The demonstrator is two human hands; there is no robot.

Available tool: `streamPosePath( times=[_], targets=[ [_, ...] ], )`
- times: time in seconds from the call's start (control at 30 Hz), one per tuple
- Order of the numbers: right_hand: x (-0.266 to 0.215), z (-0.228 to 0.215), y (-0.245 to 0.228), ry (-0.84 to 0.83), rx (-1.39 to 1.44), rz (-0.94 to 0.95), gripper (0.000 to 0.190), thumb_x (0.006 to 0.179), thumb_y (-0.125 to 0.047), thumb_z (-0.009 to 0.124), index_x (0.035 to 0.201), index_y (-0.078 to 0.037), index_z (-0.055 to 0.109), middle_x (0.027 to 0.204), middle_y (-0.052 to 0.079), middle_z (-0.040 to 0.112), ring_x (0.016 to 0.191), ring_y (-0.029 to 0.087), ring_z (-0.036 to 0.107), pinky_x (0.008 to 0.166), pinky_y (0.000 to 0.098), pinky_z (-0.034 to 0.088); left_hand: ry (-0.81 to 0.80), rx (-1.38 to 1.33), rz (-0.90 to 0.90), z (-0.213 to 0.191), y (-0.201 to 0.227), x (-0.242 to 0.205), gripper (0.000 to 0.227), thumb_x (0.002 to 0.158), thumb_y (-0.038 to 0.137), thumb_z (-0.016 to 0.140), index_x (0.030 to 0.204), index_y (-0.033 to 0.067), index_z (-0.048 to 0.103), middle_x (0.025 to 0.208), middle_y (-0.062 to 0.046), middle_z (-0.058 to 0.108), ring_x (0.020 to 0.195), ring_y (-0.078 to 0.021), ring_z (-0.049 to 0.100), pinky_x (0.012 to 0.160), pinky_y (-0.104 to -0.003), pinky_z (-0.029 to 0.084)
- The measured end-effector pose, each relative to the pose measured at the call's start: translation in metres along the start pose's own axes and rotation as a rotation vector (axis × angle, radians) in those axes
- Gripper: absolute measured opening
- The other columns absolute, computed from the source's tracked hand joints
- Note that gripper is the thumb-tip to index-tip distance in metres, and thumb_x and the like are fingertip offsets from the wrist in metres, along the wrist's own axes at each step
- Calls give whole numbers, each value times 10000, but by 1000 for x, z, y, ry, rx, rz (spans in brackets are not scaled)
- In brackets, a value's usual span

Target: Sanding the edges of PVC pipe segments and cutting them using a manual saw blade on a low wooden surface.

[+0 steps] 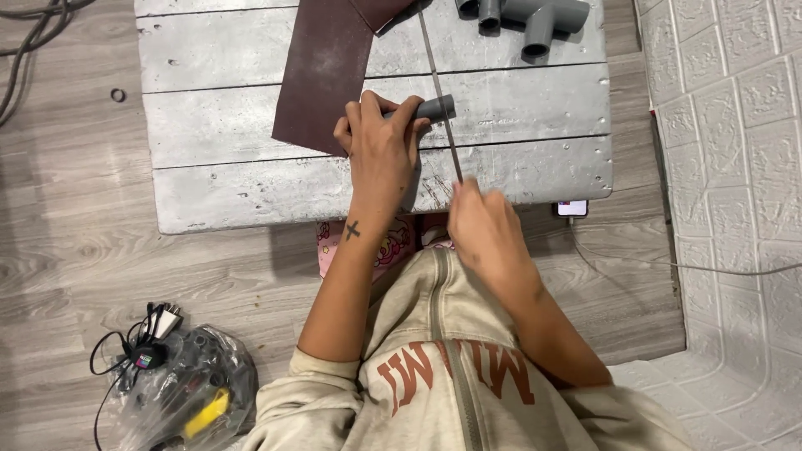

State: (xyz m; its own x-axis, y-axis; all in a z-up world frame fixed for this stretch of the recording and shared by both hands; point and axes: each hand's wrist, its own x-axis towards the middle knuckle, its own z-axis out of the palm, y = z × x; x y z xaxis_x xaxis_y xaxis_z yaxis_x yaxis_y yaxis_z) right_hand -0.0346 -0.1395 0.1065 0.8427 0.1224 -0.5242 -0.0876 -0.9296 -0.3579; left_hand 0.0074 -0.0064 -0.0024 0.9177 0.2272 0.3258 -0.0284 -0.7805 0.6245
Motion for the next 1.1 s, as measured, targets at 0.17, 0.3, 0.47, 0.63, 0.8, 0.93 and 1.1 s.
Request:
streamPosePath(
  times=[0.17,0.3,0.47,0.63,0.8,0.93,1.1],
  targets=[
    [-18,24,33,-21,-121,29,494,1096,-338,259,1023,23,587,743,318,637,703,494,706,559,528,562,23,-5,-8,5,-2,-1,256,986,424,633,1101,208,705,960,-21,458,992,-265,492,927,-429,281],
    [22,-5,1,-26,21,24,509,1108,-258,192,1064,62,584,755,302,625,618,401,672,556,475,568,13,-13,-3,4,-1,-1,257,980,423,641,1112,210,701,960,-18,460,994,-263,498,936,-435,290],
    [-6,7,16,-3,-24,12,474,1098,-266,252,994,47,593,729,307,630,638,466,688,502,511,541,16,-4,3,3,-1,-2,244,986,410,642,1101,203,700,957,-11,455,980,-254,501,928,-425,285],
    [-20,10,35,7,-126,55,510,1090,-362,279,872,-6,573,671,308,642,640,454,711,479,486,545,41,10,4,3,1,-1,233,976,406,652,1092,208,694,949,-12,449,968,-256,502,921,-423,289],
    [37,0,6,104,-62,-63,481,1091,-290,247,904,6,576,681,248,631,564,380,673,479,469,519,27,-23,-6,-2,3,-1,228,991,398,644,1094,202,698,954,-4,443,968,-242,493,926,-418,277],
    [-6,2,14,40,31,-27,427,1061,-245,291,953,45,585,721,318,630,648,471,686,499,517,502,21,-20,-8,-1,4,0,238,988,394,643,1093,188,701,952,-23,456,974,-263,501,931,-426,284],
    [-27,-1,23,20,-89,27,516,1082,-316,298,865,43,598,673,358,620,628,468,692,490,475,503,28,-5,-21,-4,6,0,233,985,374,649,1089,177,717,951,-29,464,974,-265,507,922,-427,295]
  ],
)
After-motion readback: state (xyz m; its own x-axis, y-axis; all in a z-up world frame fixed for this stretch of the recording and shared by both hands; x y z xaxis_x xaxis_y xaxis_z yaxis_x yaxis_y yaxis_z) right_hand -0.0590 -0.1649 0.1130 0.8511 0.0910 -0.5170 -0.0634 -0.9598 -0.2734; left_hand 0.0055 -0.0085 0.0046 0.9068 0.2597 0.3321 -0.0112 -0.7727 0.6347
